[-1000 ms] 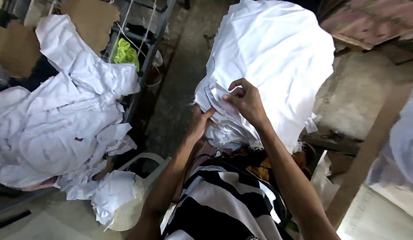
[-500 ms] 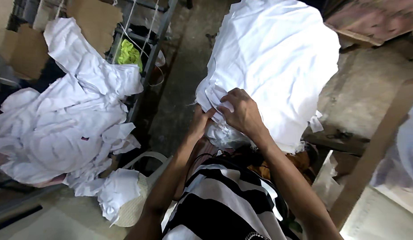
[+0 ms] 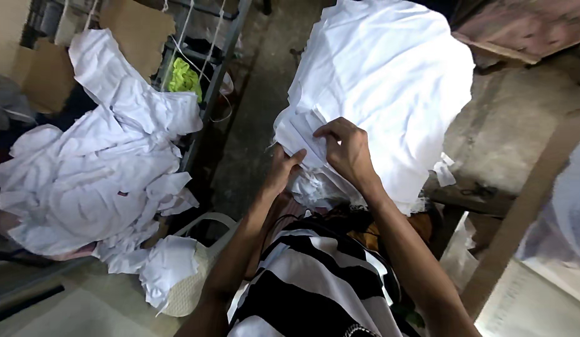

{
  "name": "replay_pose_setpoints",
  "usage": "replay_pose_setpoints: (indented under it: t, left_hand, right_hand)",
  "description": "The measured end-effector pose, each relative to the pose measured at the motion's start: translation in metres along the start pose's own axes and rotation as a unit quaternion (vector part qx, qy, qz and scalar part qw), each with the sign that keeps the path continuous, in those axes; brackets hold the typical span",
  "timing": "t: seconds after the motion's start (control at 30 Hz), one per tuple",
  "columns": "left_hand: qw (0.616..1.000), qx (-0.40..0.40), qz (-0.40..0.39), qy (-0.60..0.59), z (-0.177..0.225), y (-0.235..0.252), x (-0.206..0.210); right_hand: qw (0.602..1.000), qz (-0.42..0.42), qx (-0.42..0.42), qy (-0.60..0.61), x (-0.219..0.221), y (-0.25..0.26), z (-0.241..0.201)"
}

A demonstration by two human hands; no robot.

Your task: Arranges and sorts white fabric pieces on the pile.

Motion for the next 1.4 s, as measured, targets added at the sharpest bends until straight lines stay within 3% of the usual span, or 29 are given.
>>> replay_pose_setpoints:
  t: [0.37,0.53,0.83,1.1,1.4]
  left_hand:
    - [1.000,0.001,0.010,-0.007,-0.003,-0.003,-0.002]
    - [1.000,0.020,-0.022,-0.004,-0.002,-0.005,-0.001]
    - [0.998,0.024,-0.045,-0.027,-0.004,-0.006,-0.005]
    - [0.997,0.043,-0.066,0.009,0.009,-0.010,-0.004]
    - [0.993,0.047,0.019,0.107,0.017,-0.008,-0.008]
  right_hand:
    - [0.997,0.000,0.063,-0.048,0.006,-0.007,0.015]
    - [0.989,-0.041,0.106,-0.093,0.017,-0.007,0.020]
    - [0.999,0.017,0.040,0.009,0.005,-0.005,0.010]
    - [0.997,-0.025,-0.071,-0.019,0.019,-0.001,-0.010]
    - [0.994,-0.014,-0.089,-0.061,0.022,-0.008,-0.018]
Point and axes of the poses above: each hand's wrist, its own y-axis towards the middle knuckle, its own x-axis out of the palm, z = x × y, the point moved 10 cm from there along y, towards the middle knuckle, and after that the axes turned 2 degrees about y, right-handed, at the moved point
